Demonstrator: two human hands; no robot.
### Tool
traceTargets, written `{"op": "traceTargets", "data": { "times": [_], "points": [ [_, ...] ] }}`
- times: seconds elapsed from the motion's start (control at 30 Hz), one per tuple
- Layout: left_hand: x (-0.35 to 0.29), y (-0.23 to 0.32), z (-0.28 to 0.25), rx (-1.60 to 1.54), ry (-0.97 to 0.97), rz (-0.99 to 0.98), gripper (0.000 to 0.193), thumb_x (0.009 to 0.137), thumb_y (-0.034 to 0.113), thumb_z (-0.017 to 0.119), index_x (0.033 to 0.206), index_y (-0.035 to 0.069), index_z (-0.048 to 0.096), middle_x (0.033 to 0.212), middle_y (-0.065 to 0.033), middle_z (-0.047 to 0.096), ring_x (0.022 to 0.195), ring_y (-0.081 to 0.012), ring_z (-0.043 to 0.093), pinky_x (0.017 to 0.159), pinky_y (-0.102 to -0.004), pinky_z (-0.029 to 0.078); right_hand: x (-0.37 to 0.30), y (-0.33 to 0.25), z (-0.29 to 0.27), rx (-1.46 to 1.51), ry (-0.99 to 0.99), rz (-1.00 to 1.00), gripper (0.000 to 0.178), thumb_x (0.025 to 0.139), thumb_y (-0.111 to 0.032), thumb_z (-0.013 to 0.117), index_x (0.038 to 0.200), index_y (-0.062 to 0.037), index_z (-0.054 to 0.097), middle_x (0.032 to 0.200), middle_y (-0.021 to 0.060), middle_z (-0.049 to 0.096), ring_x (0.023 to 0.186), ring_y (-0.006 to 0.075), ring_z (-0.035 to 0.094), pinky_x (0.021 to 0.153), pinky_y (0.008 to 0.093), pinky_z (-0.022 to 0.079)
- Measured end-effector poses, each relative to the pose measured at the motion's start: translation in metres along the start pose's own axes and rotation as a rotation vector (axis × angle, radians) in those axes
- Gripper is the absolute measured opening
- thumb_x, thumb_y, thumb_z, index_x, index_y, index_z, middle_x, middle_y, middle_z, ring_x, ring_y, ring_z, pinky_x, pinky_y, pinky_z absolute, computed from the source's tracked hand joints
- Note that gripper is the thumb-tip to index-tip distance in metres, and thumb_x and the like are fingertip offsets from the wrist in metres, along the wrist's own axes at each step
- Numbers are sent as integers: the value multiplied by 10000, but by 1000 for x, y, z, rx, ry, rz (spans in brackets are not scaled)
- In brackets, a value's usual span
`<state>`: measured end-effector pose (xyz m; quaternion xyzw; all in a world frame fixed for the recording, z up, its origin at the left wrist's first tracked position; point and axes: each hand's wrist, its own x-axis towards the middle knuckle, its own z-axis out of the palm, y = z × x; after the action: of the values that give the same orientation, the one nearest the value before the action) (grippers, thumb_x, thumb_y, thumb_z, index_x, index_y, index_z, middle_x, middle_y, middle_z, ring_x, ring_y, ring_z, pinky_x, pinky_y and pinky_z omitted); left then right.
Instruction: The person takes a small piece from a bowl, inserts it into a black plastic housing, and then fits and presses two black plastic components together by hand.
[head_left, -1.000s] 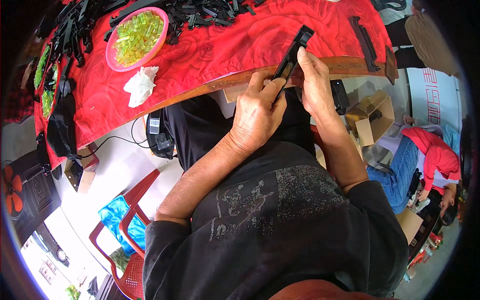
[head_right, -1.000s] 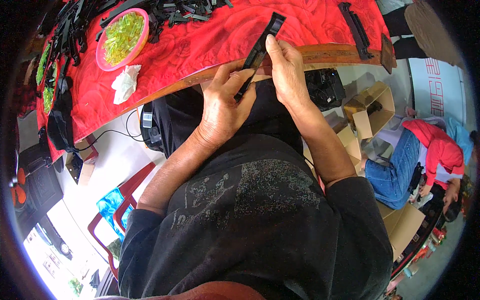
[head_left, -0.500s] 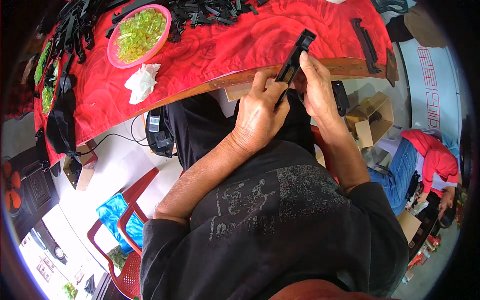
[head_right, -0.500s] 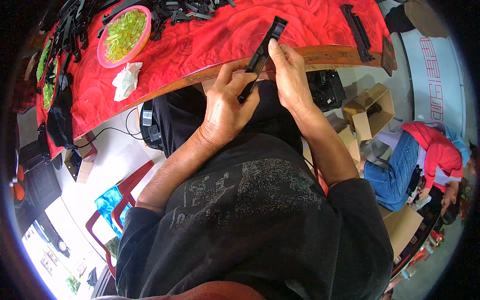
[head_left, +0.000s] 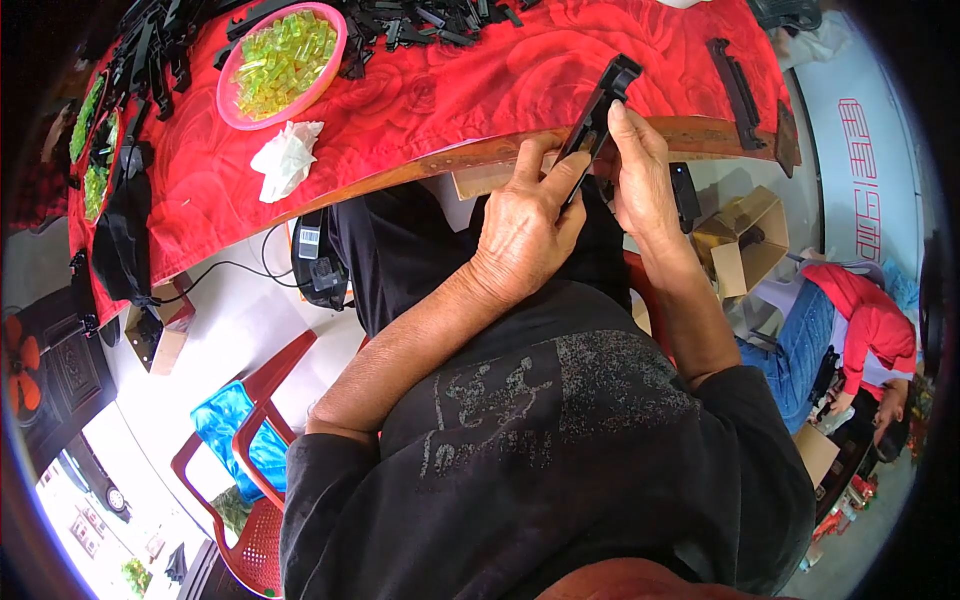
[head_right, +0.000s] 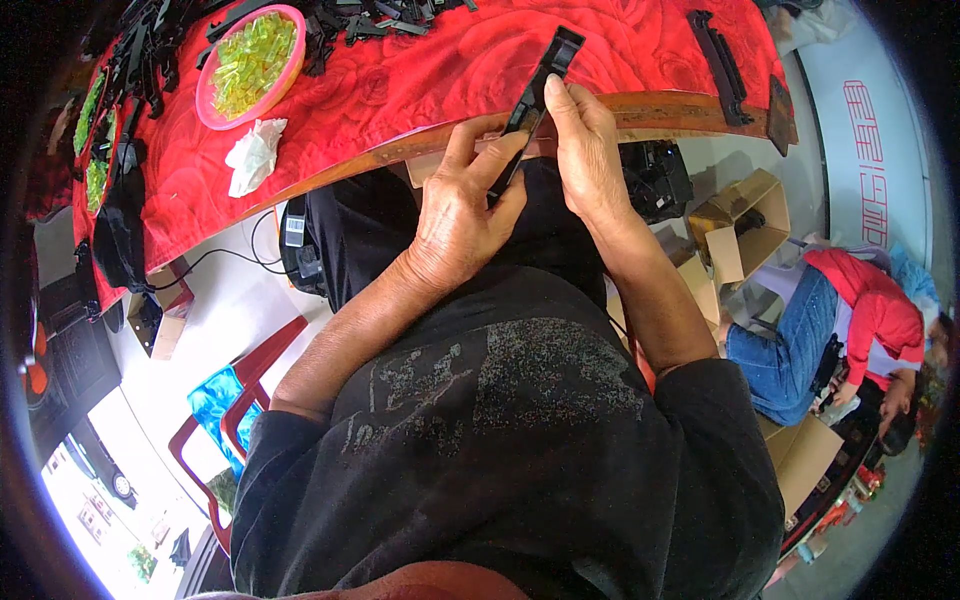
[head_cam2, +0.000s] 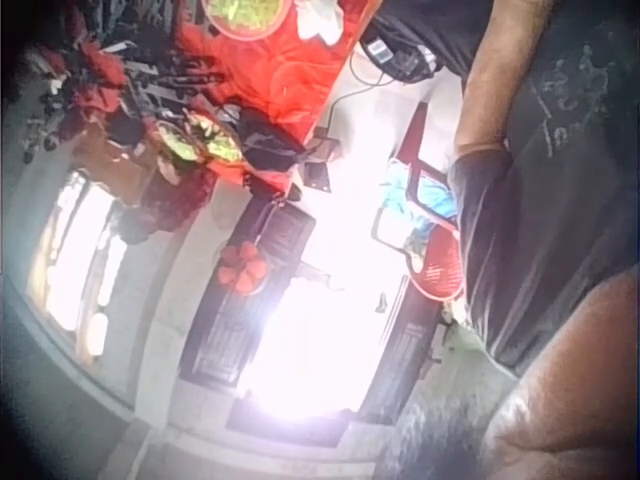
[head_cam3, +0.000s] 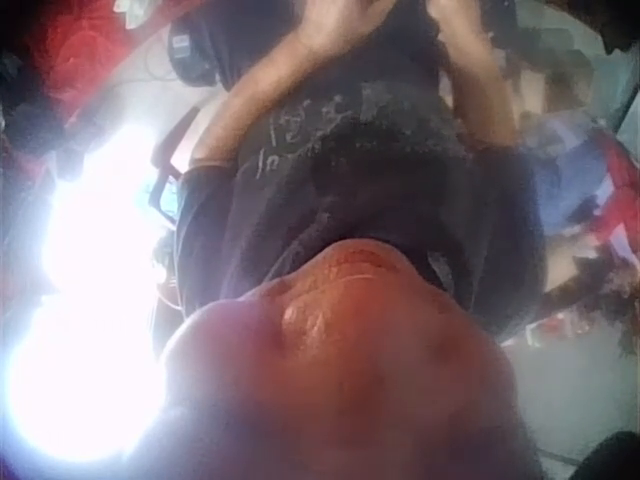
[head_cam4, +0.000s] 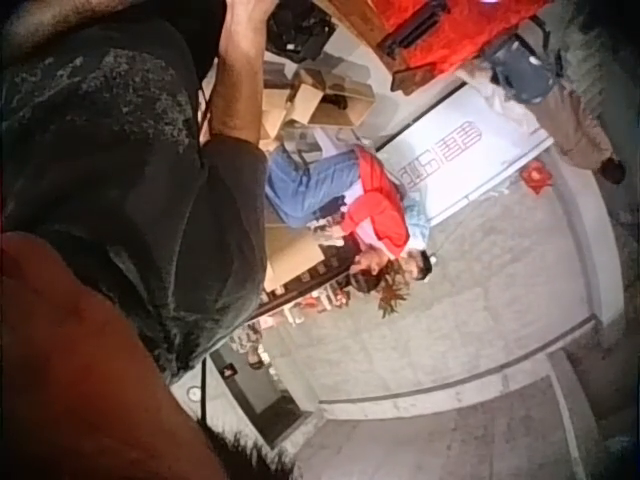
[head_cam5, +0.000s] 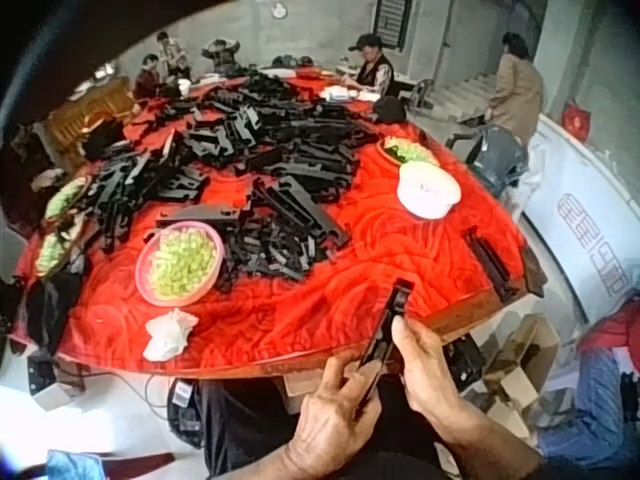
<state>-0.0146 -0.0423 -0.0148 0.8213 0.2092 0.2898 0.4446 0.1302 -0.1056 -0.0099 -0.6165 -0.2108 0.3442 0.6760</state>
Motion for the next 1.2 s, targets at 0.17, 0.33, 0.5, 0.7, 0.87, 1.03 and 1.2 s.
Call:
{"op": "traceTargets", "data": {
  "times": [0.17,0.33,0.5,0.7,0.87,1.03,1.2],
  "points": [
    [0,-1,2,-10,-26,-6,431,782,21,663,1210,32,619,1215,-206,543,1059,-378,625,902,-414,519,0,-2,3,-41,7,-3,365,1023,-377,523,893,-43,595,779,-10,573,680,62,535,601,243,506],
    [2,-1,0,-13,-69,-22,513,760,11,640,1271,26,594,1219,-221,544,1068,-398,615,911,-420,513,1,4,0,-80,-6,-13,365,1020,-379,529,874,-49,582,764,-18,554,667,59,520,581,239,497],
    [4,-4,-3,-21,-103,-23,547,754,34,637,1297,44,570,1190,-237,543,983,-422,625,844,-458,532,1,1,-2,-120,-29,51,363,1018,-379,533,865,-52,577,761,-20,556,679,63,543,603,240,507],
    [8,-6,-3,-43,-56,43,515,766,10,673,1272,22,579,1164,-229,573,1050,-372,631,887,-403,524,1,-2,-2,-23,27,88,359,1018,-385,531,928,-48,616,811,5,608,705,69,567,638,252,526],
    [12,-2,1,-277,132,-197,322,865,60,670,1159,-23,567,1000,-152,682,863,-201,696,728,-322,553,7,-1,-8,-18,11,17,357,1021,-376,534,911,-49,624,796,-34,575,672,47,497,619,227,466],
    [13,-12,8,-191,46,-158,289,886,61,630,1150,-46,581,892,-176,692,801,-213,702,668,-328,548,8,5,-17,-133,-49,-6,314,1026,-367,517,993,-72,619,881,-2,633,774,79,612,644,262,514],
    [17,-9,9,-188,47,-185,229,874,41,622,1081,-58,611,747,-183,682,696,-222,704,630,-338,534,0,-3,-1,-93,-6,-70,370,1020,-376,542,853,-50,596,755,-50,500,655,35,439,595,223,435]
  ]
}}
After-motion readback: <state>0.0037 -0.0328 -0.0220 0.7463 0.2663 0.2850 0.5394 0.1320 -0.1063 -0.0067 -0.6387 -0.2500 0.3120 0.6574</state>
